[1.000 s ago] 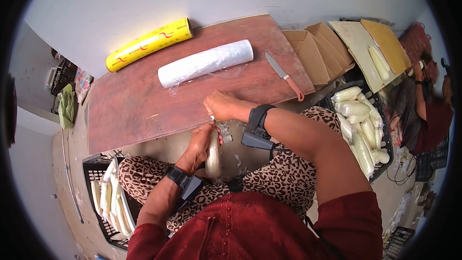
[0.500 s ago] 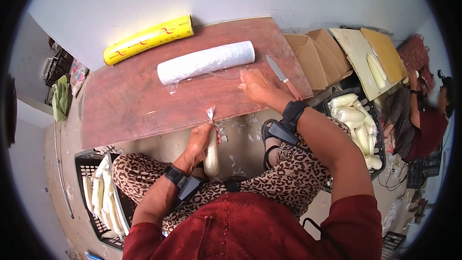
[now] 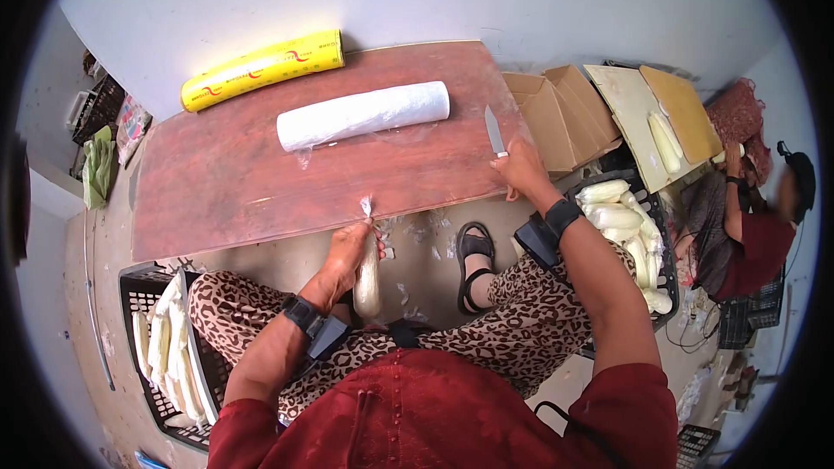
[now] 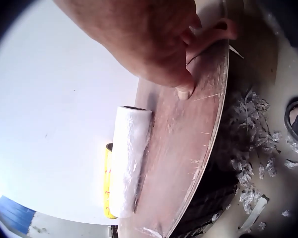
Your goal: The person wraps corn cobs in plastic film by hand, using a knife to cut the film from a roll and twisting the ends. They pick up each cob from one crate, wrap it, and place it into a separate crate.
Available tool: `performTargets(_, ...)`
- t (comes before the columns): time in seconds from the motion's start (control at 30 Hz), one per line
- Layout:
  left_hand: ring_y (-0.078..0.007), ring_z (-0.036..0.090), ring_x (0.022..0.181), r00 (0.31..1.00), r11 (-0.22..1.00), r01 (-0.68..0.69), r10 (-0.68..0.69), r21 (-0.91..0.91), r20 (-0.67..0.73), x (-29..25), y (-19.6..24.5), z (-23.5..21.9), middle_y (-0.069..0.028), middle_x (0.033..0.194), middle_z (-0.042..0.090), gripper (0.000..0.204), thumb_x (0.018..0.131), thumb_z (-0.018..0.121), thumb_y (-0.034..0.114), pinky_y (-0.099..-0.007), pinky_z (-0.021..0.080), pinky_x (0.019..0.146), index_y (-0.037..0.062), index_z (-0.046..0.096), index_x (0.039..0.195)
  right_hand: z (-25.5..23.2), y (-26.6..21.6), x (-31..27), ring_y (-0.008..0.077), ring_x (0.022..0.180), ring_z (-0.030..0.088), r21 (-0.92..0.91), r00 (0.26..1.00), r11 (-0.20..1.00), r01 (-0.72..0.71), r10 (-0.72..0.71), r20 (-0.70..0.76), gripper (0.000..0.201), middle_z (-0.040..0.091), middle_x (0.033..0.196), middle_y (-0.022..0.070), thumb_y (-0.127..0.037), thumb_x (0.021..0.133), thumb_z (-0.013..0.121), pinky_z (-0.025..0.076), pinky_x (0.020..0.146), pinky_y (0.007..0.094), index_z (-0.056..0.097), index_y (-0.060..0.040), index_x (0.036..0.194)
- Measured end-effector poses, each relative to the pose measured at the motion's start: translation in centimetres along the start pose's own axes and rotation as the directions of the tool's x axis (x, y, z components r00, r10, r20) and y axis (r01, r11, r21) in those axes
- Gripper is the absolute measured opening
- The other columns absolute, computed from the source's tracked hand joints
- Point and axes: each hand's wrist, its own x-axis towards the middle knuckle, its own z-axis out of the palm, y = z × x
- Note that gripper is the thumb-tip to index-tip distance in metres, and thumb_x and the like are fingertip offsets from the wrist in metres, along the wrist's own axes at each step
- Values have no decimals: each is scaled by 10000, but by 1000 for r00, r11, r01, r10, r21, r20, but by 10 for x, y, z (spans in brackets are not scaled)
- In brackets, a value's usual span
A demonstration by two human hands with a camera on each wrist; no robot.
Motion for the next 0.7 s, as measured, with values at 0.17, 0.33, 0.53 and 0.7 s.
performTargets(0.17,-174,578,553,1000,1000,-24,24,13,8,2,-3,-3,-105,660,597,289,939,550,243,-289,479,520,-3,592,793,-5,0,-5,335,508,648,104,990,988,-112,102,94,256,613,609,185,-166,822,660,512,461,417,544,56,871)
performTargets(0.33,-172,571,544,999,999,-40,40,2,33,3,-4,-4,-102,651,591,292,946,536,245,-288,467,507,1,580,792,-2,-8,-30,263,430,614,363,994,926,-105,96,44,186,610,663,148,-120,852,615,464,348,373,528,39,893)
performTargets(0.53,-184,591,604,996,999,-51,52,-15,67,7,-6,-5,-101,735,594,240,952,543,198,-310,516,550,-13,577,842,12,-51,-83,217,636,616,405,961,874,267,-272,-47,162,584,791,129,-89,869,612,507,538,344,503,-4,952)
performTargets(0.7,-181,588,593,998,999,-48,48,8,48,4,-2,-4,-99,716,597,239,950,523,173,-308,516,552,-15,588,818,37,-88,-110,218,759,615,427,775,713,557,-631,42,193,563,863,114,-51,855,632,503,676,329,491,-17,982)
